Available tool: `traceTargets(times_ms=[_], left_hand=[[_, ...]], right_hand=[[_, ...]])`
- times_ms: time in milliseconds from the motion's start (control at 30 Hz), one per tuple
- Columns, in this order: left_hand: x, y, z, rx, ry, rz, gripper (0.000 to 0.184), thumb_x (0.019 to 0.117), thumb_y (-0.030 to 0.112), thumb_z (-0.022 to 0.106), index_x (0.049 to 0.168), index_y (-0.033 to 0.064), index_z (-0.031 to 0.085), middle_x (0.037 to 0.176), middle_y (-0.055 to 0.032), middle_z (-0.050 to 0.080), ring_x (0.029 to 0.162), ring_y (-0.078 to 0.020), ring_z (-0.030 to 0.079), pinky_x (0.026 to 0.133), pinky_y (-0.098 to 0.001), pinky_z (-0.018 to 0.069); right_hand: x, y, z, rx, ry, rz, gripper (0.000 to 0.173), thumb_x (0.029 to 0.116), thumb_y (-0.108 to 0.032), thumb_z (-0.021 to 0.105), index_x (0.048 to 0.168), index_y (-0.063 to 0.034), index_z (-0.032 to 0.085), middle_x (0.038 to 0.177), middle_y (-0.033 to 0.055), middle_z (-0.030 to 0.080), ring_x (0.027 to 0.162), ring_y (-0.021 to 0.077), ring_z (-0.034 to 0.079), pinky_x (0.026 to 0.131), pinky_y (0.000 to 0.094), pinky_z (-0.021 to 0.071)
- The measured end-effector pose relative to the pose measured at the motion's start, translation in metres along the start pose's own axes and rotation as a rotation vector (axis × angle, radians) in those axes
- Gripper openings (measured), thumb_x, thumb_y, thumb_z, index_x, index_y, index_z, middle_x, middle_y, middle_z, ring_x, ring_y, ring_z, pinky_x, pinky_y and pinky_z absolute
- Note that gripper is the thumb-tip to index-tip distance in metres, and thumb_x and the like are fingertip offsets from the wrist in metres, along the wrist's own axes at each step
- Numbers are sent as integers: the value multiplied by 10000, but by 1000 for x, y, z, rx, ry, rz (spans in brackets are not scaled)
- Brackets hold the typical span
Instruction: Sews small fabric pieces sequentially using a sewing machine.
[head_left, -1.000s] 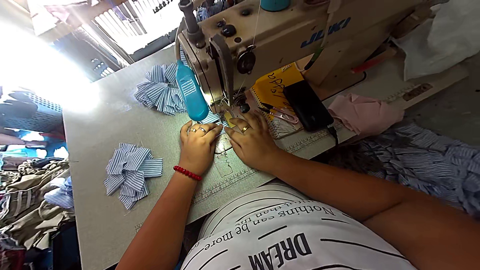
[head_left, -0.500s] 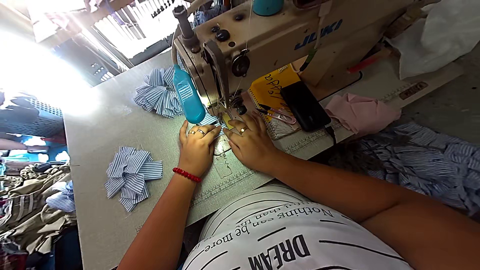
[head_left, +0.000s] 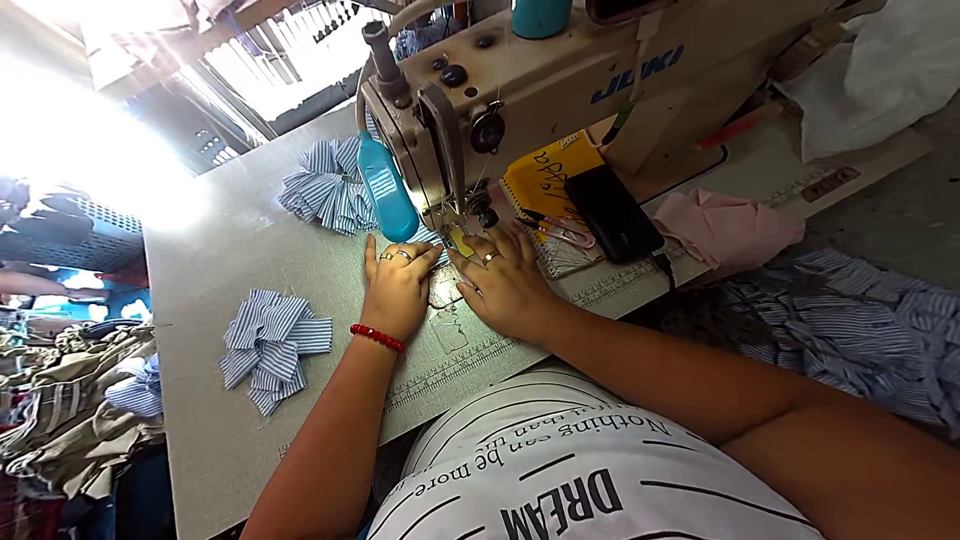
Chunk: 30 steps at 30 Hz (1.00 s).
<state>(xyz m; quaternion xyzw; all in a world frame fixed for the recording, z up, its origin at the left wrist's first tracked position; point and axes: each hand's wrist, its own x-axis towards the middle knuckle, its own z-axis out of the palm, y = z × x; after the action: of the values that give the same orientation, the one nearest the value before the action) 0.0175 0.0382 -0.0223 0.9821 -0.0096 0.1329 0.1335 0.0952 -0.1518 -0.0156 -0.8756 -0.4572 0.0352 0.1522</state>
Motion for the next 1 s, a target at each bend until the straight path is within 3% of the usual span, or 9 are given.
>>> traceTargets(times_ms=[167, 333, 767, 900, 1000], left_hand=[[3, -4, 1, 12, 16, -3, 405, 975, 17, 479, 1257, 139, 743, 1274, -79, 706, 1239, -316, 632, 1155, -750, 176], [7, -5, 1, 34, 14, -21, 408, 976, 15, 481, 1267, 142, 739, 1280, -75, 706, 1250, -327, 624, 1159, -750, 168], [13, -3, 2, 85, -14, -161, 402, 1013, 82, 485, 1320, 204, 714, 1298, -54, 703, 1267, -314, 617, 1156, -736, 196], [7, -7, -3, 57, -5, -183, 386, 1003, 88, 489, 1306, 160, 716, 1317, -76, 689, 1269, -310, 614, 1159, -614, 338], [-13, -19, -30, 75, 122, -269, 313, 1021, 95, 497, 1211, 65, 745, 1257, -140, 709, 1226, -336, 635, 1074, -521, 465]], right_hand=[[-1, 2, 4, 19, 88, -29, 463, 1039, -401, 475, 1411, -182, 642, 1509, 134, 541, 1490, 405, 354, 1201, 690, 170], [-3, 2, 4, 33, 103, -32, 440, 1033, -387, 497, 1384, -178, 661, 1487, 151, 554, 1482, 414, 364, 1194, 682, 209], [-2, 2, 5, 38, 112, -56, 412, 1043, -364, 487, 1350, -176, 687, 1478, 147, 562, 1478, 413, 366, 1194, 673, 219], [-2, 4, 11, 81, 154, -95, 397, 1035, -340, 490, 1295, -143, 716, 1455, 168, 573, 1468, 439, 366, 1171, 691, 251], [-2, 5, 10, 96, 163, -105, 397, 1033, -338, 480, 1268, -138, 729, 1437, 160, 589, 1463, 440, 372, 1174, 673, 266]])
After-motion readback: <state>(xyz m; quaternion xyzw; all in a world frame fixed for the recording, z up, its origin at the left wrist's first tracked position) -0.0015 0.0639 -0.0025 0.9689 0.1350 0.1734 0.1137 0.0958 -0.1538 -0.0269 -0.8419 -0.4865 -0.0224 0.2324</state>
